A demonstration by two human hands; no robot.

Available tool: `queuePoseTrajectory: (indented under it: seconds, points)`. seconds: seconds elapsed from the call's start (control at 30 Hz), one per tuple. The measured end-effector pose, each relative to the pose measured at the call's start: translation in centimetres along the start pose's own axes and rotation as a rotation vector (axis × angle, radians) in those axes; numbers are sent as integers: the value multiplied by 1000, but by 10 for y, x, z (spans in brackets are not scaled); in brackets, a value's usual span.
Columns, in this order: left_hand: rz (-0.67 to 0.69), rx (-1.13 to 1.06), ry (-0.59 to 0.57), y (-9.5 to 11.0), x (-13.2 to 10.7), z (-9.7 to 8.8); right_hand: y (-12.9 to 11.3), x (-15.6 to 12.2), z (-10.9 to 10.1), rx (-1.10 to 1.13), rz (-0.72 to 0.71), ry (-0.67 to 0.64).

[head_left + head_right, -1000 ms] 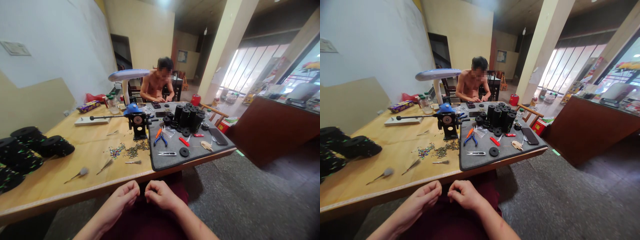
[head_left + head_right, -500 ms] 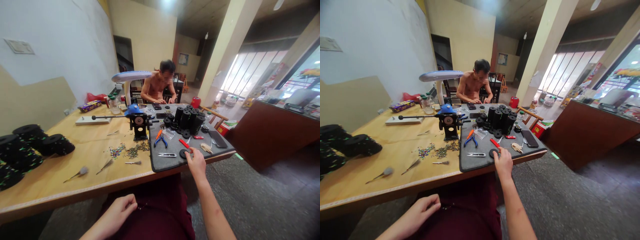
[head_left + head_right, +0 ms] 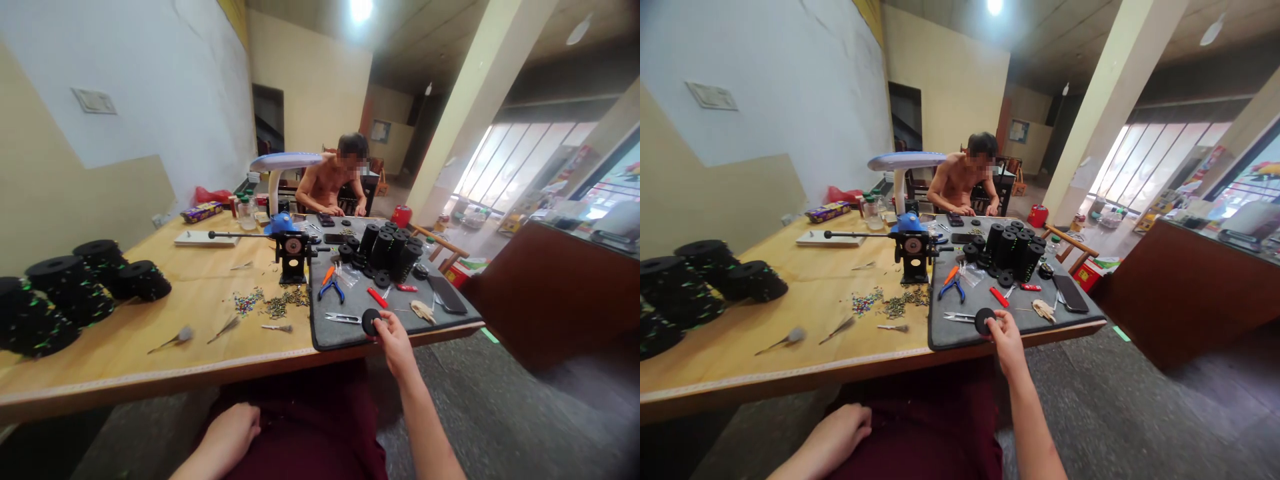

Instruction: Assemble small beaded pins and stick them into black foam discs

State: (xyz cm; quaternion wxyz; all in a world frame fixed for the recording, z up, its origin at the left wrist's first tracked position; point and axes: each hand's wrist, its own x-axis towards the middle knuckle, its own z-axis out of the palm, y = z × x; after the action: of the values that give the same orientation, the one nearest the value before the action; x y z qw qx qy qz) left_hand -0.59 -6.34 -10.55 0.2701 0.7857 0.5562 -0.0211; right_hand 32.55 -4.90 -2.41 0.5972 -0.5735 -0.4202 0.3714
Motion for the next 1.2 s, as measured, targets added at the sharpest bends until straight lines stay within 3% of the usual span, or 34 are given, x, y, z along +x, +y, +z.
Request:
queuePoseTrajectory:
  seconds: [0.1,0.23,0.33,0.47,0.57,0.77,0.9,1.03,1.13,1.2]
  points:
    - [97,-165,125,31,-14,-32,-14,-29,32,387,141,-204]
    - [333,-620,315,84,-30,-80,-27,-59,77,594,283,-399]
    - [457,-801,435,103,-32,-95,-32,-72,99,686,353,-460]
    - [440,-874,504,103,-27,-90,-35,-79,110,769,442,-410]
    - [412,-929,505,98,-23,-82,-30,-81,114,708,451,-383]
    - [336,-1152,497,84,-7,-90,-19,-92,117,236,186,-441]
    - [345,-1091,386,73,0,-103,-38,-96,105,-160,-86,-471]
    - [419,-1065,150,67,0,-108,-70,-81,91,-466,-409,-496]
    - [447,-1095,-64,68,-7,-108,-73,-61,88,-481,-420,-497]
    - [481,-1181,-169,71,-12,-107,-61,-51,89,-363,-273,-528]
